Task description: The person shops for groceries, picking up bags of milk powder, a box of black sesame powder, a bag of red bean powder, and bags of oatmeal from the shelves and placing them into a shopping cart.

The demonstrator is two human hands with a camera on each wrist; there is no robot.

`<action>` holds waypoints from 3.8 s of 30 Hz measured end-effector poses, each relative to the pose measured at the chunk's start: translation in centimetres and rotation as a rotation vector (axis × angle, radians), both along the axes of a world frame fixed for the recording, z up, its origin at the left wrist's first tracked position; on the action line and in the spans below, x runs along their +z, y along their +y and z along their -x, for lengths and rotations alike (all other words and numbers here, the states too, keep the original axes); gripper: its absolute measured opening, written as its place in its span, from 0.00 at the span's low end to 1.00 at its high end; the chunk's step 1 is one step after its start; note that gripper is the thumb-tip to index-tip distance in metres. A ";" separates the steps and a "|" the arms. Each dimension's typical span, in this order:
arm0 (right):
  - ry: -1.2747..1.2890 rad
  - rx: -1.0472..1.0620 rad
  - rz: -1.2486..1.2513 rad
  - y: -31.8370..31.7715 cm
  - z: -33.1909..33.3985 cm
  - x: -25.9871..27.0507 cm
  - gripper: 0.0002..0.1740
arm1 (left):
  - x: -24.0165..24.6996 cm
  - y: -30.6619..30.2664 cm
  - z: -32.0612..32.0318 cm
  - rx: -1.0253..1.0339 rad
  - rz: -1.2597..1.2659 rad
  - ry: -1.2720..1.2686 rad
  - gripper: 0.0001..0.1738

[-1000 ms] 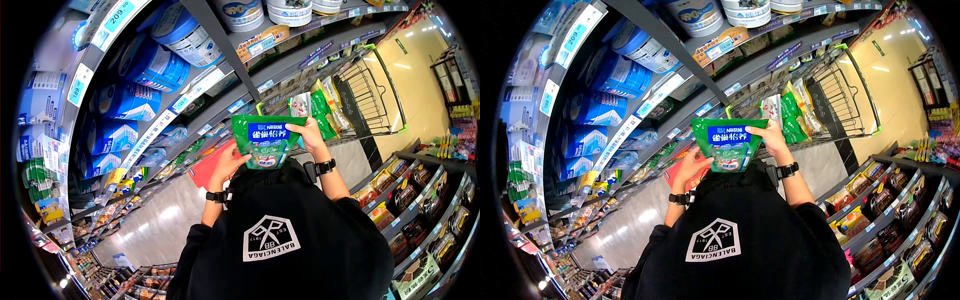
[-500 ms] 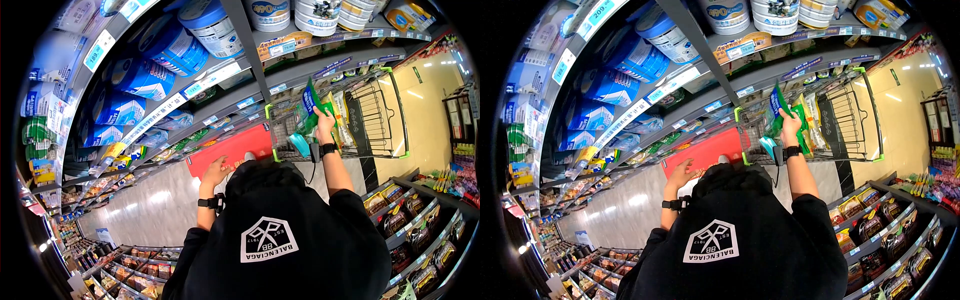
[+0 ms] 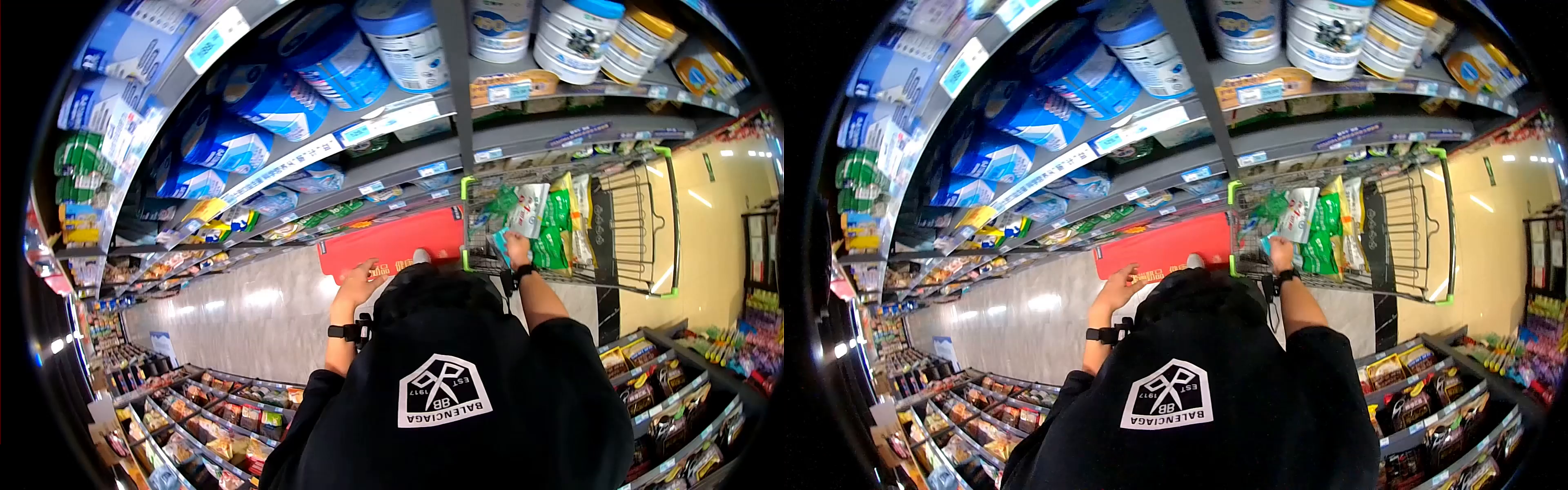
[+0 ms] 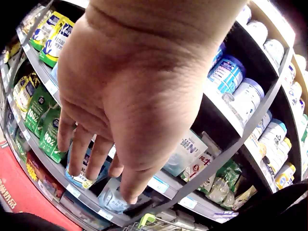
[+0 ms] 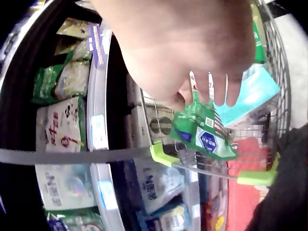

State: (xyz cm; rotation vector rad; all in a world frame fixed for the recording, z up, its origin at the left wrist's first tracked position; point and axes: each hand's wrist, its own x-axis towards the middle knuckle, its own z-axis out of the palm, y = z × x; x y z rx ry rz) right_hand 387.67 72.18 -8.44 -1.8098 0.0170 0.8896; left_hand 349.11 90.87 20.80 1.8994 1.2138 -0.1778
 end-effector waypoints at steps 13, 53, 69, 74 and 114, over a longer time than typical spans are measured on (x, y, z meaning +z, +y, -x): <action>0.261 0.076 0.147 -5.3 8.5 5.9 0.10 | -1.0 7.9 2.2 -0.087 -0.139 -0.057 0.32; -0.434 0.165 0.455 9.4 -4.4 0.2 0.18 | -7.7 -13.3 13.7 0.794 0.215 -0.065 0.10; -0.077 0.362 0.155 2.7 2.0 -10.8 0.05 | -8.5 -12.3 11.6 0.864 0.177 -0.075 0.13; 0.265 0.327 0.012 -2.1 5.6 -5.0 0.07 | -9.3 -5.0 11.9 0.831 -0.014 -0.264 0.16; -1.012 0.365 0.185 10.8 30.9 34.8 0.50 | 2.1 18.9 5.3 -0.118 -0.268 -0.919 0.10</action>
